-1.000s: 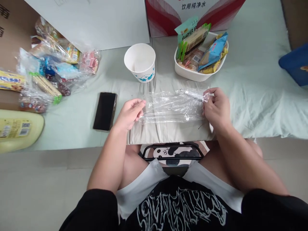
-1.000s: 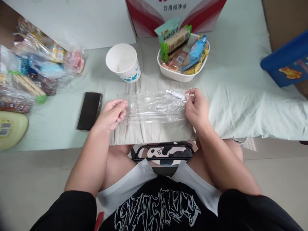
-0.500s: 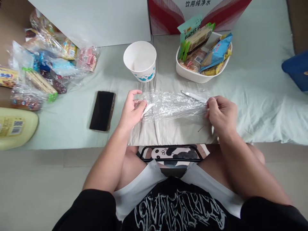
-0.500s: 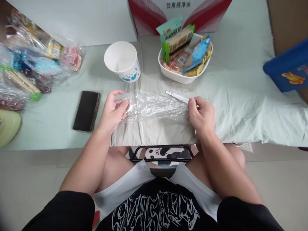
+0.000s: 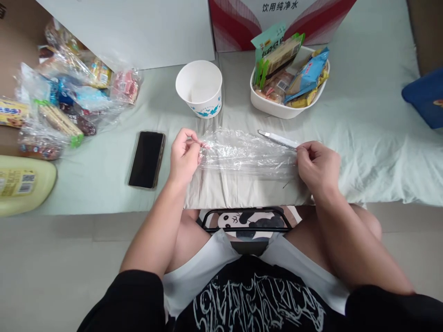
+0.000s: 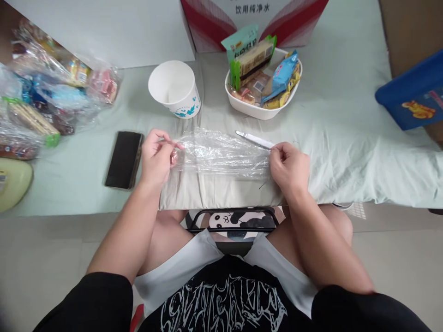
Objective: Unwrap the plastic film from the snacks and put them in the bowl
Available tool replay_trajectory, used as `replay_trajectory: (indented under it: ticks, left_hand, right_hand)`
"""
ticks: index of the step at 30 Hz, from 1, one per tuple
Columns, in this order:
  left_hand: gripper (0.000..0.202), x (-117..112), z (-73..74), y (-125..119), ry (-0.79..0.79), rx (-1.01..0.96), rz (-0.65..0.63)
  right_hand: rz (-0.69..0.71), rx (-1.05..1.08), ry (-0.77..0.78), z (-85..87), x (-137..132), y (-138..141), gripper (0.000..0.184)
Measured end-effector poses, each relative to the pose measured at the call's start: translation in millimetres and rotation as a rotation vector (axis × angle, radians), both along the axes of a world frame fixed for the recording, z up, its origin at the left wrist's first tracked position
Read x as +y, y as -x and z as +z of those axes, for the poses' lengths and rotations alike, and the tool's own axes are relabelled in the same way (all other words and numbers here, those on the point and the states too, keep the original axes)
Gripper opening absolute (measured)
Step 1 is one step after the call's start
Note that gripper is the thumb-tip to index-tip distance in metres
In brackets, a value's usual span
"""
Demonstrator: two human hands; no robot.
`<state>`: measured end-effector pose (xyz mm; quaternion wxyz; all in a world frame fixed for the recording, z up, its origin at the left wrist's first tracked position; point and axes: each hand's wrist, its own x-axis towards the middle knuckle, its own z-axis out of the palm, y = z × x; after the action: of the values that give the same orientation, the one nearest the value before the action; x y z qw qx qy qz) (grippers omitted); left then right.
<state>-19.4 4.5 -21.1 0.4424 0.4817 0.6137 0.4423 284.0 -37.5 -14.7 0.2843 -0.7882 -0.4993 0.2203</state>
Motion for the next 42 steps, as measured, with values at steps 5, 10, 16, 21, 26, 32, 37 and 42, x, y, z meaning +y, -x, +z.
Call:
replay_trajectory:
  ticks: [5, 10, 16, 21, 26, 32, 37, 42]
  left_hand:
    - [0.015, 4, -4.9, 0, -0.085, 0.030, 0.025]
    - [0.017, 11, -13.8, 2, -0.187, 0.109, -0.026]
    - [0.023, 14, -11.4, 3, -0.184, 0.232, -0.021]
    - [0.023, 9, -1.8, 1, -0.193, 0.354, -0.071]
    - [0.023, 10, -3.7, 0, -0.223, 0.528, -0.110]
    - [0.033, 12, -11.4, -1, -0.240, 0.650, -0.125]
    - [0.045, 12, -18.1, 0, -0.278, 0.665, -0.090]
    - [0.044, 11, -15.3, 0, -0.275, 0.684, -0.164]
  right_hand:
    - [0.002, 0.010, -0.024, -1.2, -1, 2, 0.017]
    - [-0.033, 0.005, -0.073, -0.2, -4, 5, 0.025]
    - [0.116, -0.051, -0.121, -4.8, -6, 2, 0.011]
    - [0.143, -0.118, -0.088, -3.2, -8, 2, 0.023]
    - [0.172, -0.159, -0.047, -2.4, -11, 1, 0.028]
    - [0.195, -0.312, -0.118, -11.8, -19, 1, 0.039]
    - [0.349, -0.446, -0.231, -12.2, -23, 6, 0.055]
    - [0.577, -0.457, -0.191, -7.6, -36, 9, 0.073]
